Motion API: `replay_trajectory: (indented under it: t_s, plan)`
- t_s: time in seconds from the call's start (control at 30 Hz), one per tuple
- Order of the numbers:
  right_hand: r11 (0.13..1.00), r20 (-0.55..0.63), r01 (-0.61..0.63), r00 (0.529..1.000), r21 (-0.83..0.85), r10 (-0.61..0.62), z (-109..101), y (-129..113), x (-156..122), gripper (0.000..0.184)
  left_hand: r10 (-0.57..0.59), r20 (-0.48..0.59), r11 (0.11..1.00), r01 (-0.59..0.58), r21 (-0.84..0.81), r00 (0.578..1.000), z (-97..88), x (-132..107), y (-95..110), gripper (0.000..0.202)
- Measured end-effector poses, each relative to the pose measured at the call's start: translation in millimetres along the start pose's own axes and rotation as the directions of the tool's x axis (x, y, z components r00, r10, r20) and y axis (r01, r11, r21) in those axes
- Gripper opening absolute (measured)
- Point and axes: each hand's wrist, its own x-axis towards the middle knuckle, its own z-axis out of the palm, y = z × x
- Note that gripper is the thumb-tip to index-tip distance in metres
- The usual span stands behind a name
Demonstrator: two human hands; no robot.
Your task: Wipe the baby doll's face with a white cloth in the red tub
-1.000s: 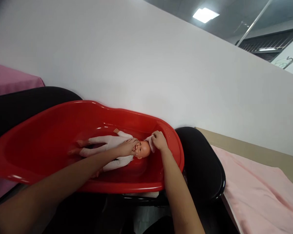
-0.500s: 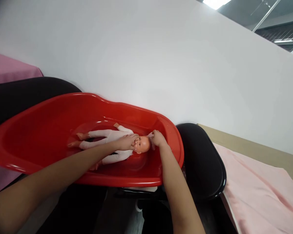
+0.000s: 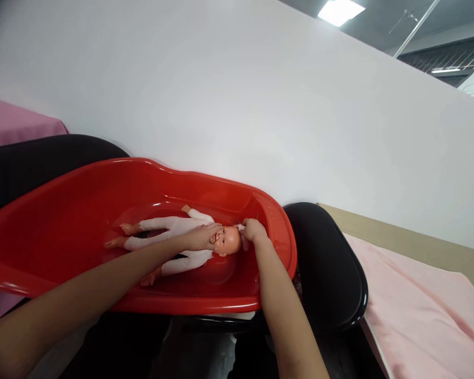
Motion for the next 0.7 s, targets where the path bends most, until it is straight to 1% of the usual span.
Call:
replay_trajectory:
  t_s: [0.07, 0.13, 0.17, 0.23, 0.3, 0.33, 0.37, 0.4, 0.5, 0.57, 0.67, 0.7]
  plan:
    - [0.999, -0.07, 0.019, 0.997, -0.037, -0.022, -3, -3, 1, 0.021, -0.004, 0.003, 1.0, 0.004, 0.006, 1.0, 0.2, 0, -1, 0.066]
    - [0.999, -0.144, 0.042, 0.989, -0.027, -0.045, -6, -6, 2, 0.022, 0.004, 0.0, 1.0, -0.004, 0.006, 1.0, 1.5, -1, -2, 0.071]
    - [0.999, -0.172, 0.044, 0.984, 0.013, -0.041, -7, -8, 1, 0.021, 0.011, -0.001, 1.0, -0.011, 0.001, 1.0, 2.5, -1, -3, 0.076]
    - [0.981, -0.229, 0.086, 0.972, 0.174, -0.045, -7, -13, 0, 0.014, 0.017, -0.003, 1.0, -0.017, -0.02, 1.0, 4.7, -3, -5, 0.084]
    - [0.921, -0.307, 0.216, 0.945, 0.325, -0.113, -6, -18, -1, 0.008, 0.023, -0.012, 0.999, -0.024, -0.044, 1.0, 7.2, -4, -8, 0.086]
    - [0.892, -0.336, 0.282, 0.928, 0.352, -0.16, -5, -21, -2, 0.007, 0.029, -0.023, 0.998, -0.03, -0.052, 0.999, 8.4, -4, -9, 0.086]
    - [0.879, -0.341, 0.326, 0.917, 0.347, -0.206, -3, -23, -4, 0.008, 0.038, -0.039, 0.997, -0.04, -0.058, 0.999, 9.5, -4, -11, 0.088]
    - [0.883, -0.317, 0.348, 0.916, 0.317, -0.247, -2, -26, -5, 0.01, 0.048, -0.056, 0.997, -0.052, -0.065, 0.997, 10.4, -4, -12, 0.09]
    - [0.914, -0.182, 0.353, 0.93, 0.198, -0.32, 1, -30, -7, 0.016, 0.066, -0.085, 0.993, -0.073, -0.089, 0.994, 11.0, -4, -15, 0.103]
    - [0.941, -0.142, 0.321, 0.941, 0.106, -0.305, 1, -30, -7, 0.014, 0.054, -0.085, 0.993, -0.062, -0.102, 0.995, 9.8, -4, -14, 0.105]
    - [0.971, -0.148, 0.233, 0.96, -0.051, -0.238, 1, -27, -5, 0.004, 0.02, -0.059, 0.996, -0.025, -0.086, 0.998, 7.6, -4, -10, 0.097]
    - [0.977, -0.143, 0.203, 0.967, -0.061, -0.21, 1, -26, -4, 0.005, 0.01, -0.047, 0.997, -0.014, -0.074, 0.999, 7.3, -3, -9, 0.094]
